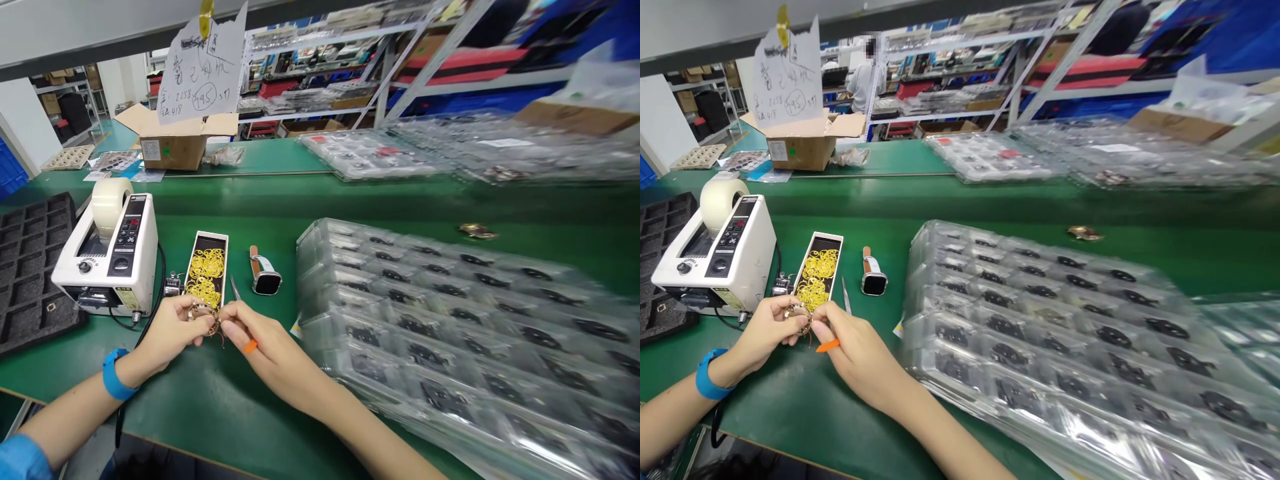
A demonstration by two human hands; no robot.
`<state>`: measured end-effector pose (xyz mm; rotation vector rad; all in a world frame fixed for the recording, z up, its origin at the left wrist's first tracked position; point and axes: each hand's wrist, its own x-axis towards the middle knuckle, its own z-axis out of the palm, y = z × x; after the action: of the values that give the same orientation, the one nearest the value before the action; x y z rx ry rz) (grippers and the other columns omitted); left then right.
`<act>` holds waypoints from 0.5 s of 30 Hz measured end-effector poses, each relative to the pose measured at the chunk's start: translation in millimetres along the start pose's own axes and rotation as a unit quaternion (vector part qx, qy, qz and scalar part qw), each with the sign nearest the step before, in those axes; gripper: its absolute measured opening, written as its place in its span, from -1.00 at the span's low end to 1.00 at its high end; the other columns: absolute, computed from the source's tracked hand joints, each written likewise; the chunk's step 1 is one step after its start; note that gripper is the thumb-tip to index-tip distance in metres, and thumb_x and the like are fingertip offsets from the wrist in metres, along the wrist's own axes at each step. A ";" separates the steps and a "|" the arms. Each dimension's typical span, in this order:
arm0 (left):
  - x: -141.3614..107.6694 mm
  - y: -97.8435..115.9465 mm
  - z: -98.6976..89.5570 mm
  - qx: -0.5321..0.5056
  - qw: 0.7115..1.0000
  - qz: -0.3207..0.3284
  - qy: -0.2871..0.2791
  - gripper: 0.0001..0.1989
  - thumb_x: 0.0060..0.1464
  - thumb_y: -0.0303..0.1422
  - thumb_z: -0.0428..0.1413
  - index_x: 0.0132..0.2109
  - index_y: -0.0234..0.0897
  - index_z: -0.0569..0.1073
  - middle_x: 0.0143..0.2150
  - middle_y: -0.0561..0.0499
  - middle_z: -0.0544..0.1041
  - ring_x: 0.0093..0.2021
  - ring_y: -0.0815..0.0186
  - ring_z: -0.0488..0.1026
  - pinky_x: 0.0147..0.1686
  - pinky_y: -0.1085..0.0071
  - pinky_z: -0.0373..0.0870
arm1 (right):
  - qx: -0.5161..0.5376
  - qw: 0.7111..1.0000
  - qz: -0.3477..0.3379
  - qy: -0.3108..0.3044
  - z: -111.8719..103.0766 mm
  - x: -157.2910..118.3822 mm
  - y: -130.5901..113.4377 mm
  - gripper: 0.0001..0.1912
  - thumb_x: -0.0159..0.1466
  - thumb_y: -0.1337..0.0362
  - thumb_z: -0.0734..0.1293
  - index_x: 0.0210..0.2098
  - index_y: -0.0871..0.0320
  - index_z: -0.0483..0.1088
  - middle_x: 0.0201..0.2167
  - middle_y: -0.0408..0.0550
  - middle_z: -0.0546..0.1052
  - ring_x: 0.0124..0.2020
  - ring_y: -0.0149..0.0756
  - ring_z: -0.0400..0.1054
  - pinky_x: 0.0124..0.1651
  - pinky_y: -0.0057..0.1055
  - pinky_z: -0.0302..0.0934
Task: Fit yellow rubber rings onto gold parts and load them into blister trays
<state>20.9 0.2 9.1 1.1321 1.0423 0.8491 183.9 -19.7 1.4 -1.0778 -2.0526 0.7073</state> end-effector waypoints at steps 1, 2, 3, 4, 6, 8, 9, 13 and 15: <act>0.2 -0.2 -0.5 0.001 1.000 -0.001 0.001 -0.76 -0.19 -0.30 0.23 -0.47 -0.36 0.35 -0.61 0.16 0.31 -0.67 0.56 0.17 -0.67 0.56 0.03 | 0.006 1.000 0.004 -0.013 -1.9 0.4 -0.6 -0.81 0.37 0.33 0.08 -0.37 0.09 0.21 -0.53 -0.22 0.37 -0.54 -0.44 0.23 -0.49 -0.53 0.15; 0.5 -0.5 -1.0 0.003 1.000 -0.003 -0.001 -0.75 -0.19 -0.29 0.24 -0.46 -0.37 0.37 -0.60 0.15 0.32 -0.67 0.56 0.17 -0.66 0.56 0.03 | 0.012 1.000 0.007 -0.020 -3.1 0.8 -0.7 -0.81 0.37 0.33 0.08 -0.37 0.09 0.22 -0.52 -0.21 0.38 -0.53 -0.44 0.24 -0.47 -0.53 0.16; 0.8 -1.0 -1.7 0.005 1.000 -0.005 -0.005 -0.75 -0.18 -0.28 0.24 -0.45 -0.38 0.38 -0.59 0.14 0.33 -0.66 0.56 0.17 -0.66 0.56 0.03 | 0.022 0.999 0.011 -0.022 -3.3 1.2 -0.4 -0.80 0.37 0.33 0.08 -0.38 0.10 0.22 -0.51 -0.21 0.37 -0.51 -0.44 0.24 -0.46 -0.52 0.16; 1.1 -1.7 -2.3 0.007 1.000 -0.007 -0.009 -0.74 -0.18 -0.27 0.24 -0.44 -0.39 0.39 -0.58 0.13 0.34 -0.66 0.56 0.18 -0.66 0.56 0.04 | 0.035 0.999 0.016 -0.018 -2.6 1.5 0.5 -0.78 0.37 0.32 0.07 -0.41 0.10 0.20 -0.51 -0.20 0.36 -0.51 -0.44 0.23 -0.45 -0.52 0.16; 1.7 -3.1 -3.1 0.008 1.000 -0.004 -0.015 -0.72 -0.16 -0.25 0.24 -0.41 -0.40 0.41 -0.57 0.11 0.36 -0.64 0.54 0.20 -0.65 0.57 0.06 | 0.079 0.996 0.034 -0.008 1.2 2.1 4.2 -0.73 0.37 0.28 0.05 -0.46 0.11 0.16 -0.54 -0.20 0.32 -0.51 -0.44 0.21 -0.44 -0.51 0.15; 2.0 -3.6 -3.2 0.012 1.000 0.008 -0.016 -0.73 -0.11 -0.24 0.22 -0.41 -0.40 0.41 -0.56 0.10 0.35 -0.61 0.51 0.23 -0.63 0.57 0.11 | 0.138 0.988 0.063 -0.001 6.0 2.8 9.6 -0.69 0.38 0.23 0.03 -0.50 0.10 0.12 -0.57 -0.21 0.26 -0.52 -0.43 0.17 -0.46 -0.50 0.13; 2.0 -3.2 -2.8 0.020 1.000 0.018 -0.016 -0.74 -0.07 -0.24 0.19 -0.41 -0.39 0.41 -0.57 0.09 0.35 -0.59 0.50 0.24 -0.61 0.57 0.14 | 0.169 0.982 0.079 0.000 8.2 3.4 12.4 -0.68 0.37 0.21 0.04 -0.50 0.10 0.11 -0.58 -0.22 0.23 -0.53 -0.42 0.16 -0.46 -0.49 0.12; -0.8 0.9 -0.6 0.161 0.981 0.102 0.018 -0.78 0.10 -0.30 0.03 -0.43 -0.33 0.41 -0.55 0.07 0.34 -0.53 0.42 0.31 -0.55 0.54 0.26 | 0.273 0.951 0.140 0.027 13.1 5.7 18.5 -0.68 0.33 0.13 0.11 -0.53 0.09 0.14 -0.58 -0.19 0.19 -0.50 -0.37 0.12 -0.43 -0.42 0.08; -4.6 0.9 -1.3 0.217 0.962 0.158 0.046 -0.76 0.12 -0.34 0.02 -0.48 -0.30 0.40 -0.53 0.06 0.33 -0.49 0.39 0.31 -0.50 0.52 0.30 | 0.280 0.946 0.154 0.056 13.5 6.2 15.2 -0.69 0.30 0.11 0.15 -0.54 0.08 0.16 -0.58 -0.17 0.19 -0.49 -0.35 0.09 -0.42 -0.39 0.06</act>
<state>18.3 -3.5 10.8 1.6761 1.1780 0.9555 177.9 -8.6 -15.7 -1.0707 -1.4575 1.2628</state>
